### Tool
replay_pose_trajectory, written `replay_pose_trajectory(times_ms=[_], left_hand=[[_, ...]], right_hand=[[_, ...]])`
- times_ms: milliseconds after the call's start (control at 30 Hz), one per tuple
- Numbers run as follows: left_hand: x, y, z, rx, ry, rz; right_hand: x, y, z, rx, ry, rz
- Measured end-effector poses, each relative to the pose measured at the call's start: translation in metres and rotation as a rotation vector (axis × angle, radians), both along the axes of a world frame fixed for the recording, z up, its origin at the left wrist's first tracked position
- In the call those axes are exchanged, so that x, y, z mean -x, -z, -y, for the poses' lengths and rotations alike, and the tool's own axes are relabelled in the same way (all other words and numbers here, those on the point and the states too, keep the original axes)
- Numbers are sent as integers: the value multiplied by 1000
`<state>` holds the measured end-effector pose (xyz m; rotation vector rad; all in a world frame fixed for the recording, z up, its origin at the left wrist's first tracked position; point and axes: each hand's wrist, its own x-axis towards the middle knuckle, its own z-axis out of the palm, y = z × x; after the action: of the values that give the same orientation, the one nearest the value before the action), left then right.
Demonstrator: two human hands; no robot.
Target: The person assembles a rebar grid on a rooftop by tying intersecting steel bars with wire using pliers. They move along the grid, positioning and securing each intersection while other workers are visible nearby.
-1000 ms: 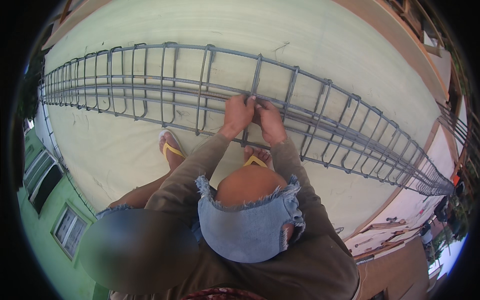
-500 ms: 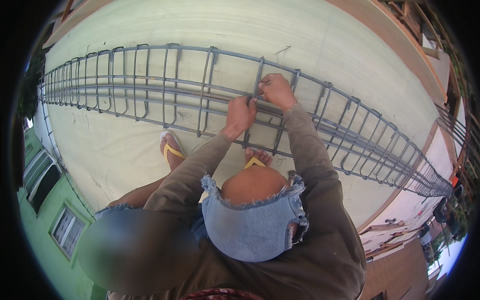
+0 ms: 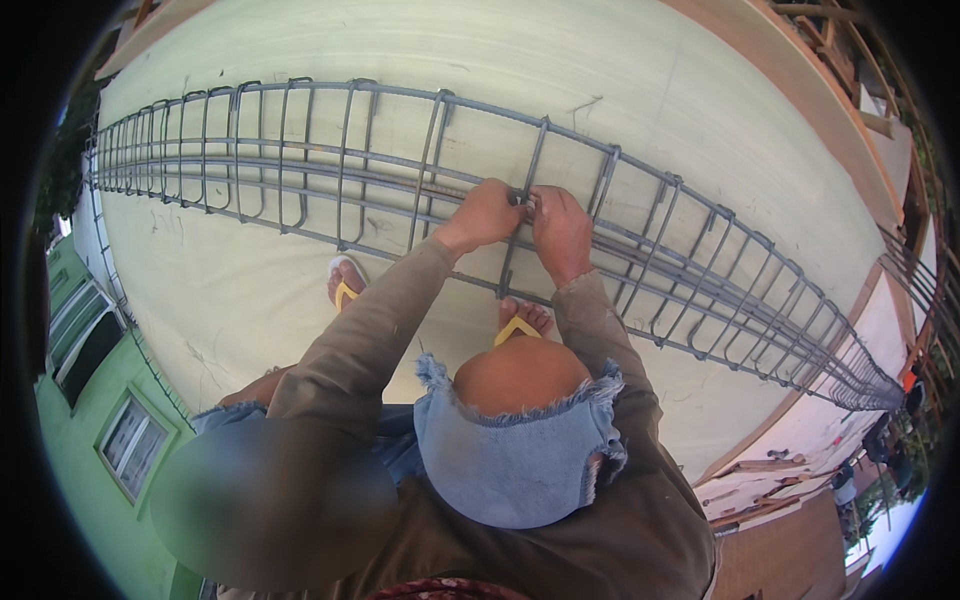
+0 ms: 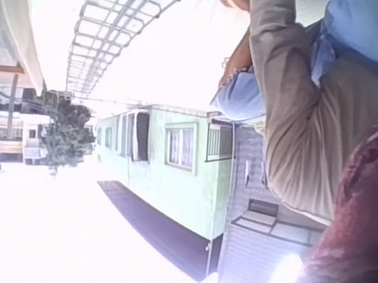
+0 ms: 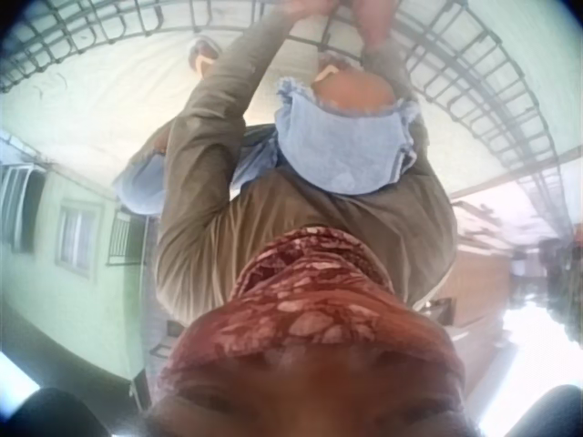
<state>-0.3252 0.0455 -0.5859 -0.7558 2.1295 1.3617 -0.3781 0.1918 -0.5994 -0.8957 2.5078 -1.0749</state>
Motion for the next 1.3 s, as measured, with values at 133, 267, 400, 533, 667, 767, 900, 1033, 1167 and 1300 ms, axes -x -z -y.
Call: replay_pose_trajectory(times_ms=[133, 267, 400, 533, 667, 767, 900, 1033, 1167, 1300], left_hand=[[17, -17, 11, 141, 281, -16], [41, -43, 33, -162, 310, 273], [27, -40, 46, -528, 72, 363], [-4, -50, 56, -437, 197, 197], [-63, -43, 71, -237, 338, 128], [-75, -59, 55, -322, 296, 241], [-123, -50, 26, -3, 344, 60], [-164, -67, 27, 223, 487, 114], [-148, -105, 34, -427, 13, 393], [-70, -150, 68, -131, 199, 197]], right_hand=[[8, 3, -14, 59, -233, -214], [24, 4, -20, 65, -444, -309], [39, 1, -16, 86, -597, -342], [45, 2, -17, 57, -654, -320], [48, 2, -12, 112, -700, -346], [52, 4, -13, 116, -731, -352], [58, 1, -10, 123, -804, -379], [60, 0, -9, 130, -838, -384], [62, 0, -6, 164, -876, -413], [67, 1, -10, 99, -908, -403]])
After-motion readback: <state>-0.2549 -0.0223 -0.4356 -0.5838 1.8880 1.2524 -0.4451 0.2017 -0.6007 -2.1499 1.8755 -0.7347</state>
